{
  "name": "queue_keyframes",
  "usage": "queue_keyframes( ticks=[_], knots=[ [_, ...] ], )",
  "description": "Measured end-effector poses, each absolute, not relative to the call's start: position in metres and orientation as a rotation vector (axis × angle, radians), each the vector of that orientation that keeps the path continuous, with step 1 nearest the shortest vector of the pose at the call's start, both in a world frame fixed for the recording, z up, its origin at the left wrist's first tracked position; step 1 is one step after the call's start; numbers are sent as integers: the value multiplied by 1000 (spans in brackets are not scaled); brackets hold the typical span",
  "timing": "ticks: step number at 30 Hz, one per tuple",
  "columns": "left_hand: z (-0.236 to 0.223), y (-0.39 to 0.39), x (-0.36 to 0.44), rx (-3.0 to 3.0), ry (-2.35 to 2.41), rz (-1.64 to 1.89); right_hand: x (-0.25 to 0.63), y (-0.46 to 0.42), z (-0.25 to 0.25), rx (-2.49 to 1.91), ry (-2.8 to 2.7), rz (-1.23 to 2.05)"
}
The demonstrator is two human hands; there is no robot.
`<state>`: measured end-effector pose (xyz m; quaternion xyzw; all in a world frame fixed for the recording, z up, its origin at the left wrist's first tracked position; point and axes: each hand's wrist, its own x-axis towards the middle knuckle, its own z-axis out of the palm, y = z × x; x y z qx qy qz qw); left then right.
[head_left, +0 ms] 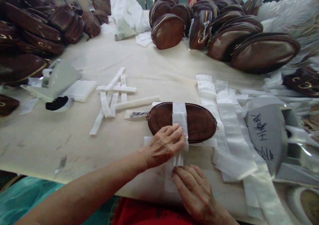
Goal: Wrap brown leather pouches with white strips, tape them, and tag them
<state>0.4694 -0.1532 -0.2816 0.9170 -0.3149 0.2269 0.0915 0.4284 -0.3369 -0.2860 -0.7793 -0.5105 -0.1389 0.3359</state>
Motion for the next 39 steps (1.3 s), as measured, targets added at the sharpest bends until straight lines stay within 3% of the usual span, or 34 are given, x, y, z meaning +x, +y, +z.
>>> queue_keyframes(
  ticks=[14,20,27,39],
  knots=[
    [-294,-147,467,2738,-1015,667,483,-343,-230,-2025,-1631,-442],
    [-291,-142,466,2658,-989,565,531,-322,-239,-1959,-1362,-379],
    [-283,-137,467,2484,-933,253,560,-308,-260,-2033,-1143,-65],
    [-291,-147,471,2292,-754,622,553,-301,-284,-2191,-889,1]
  ],
)
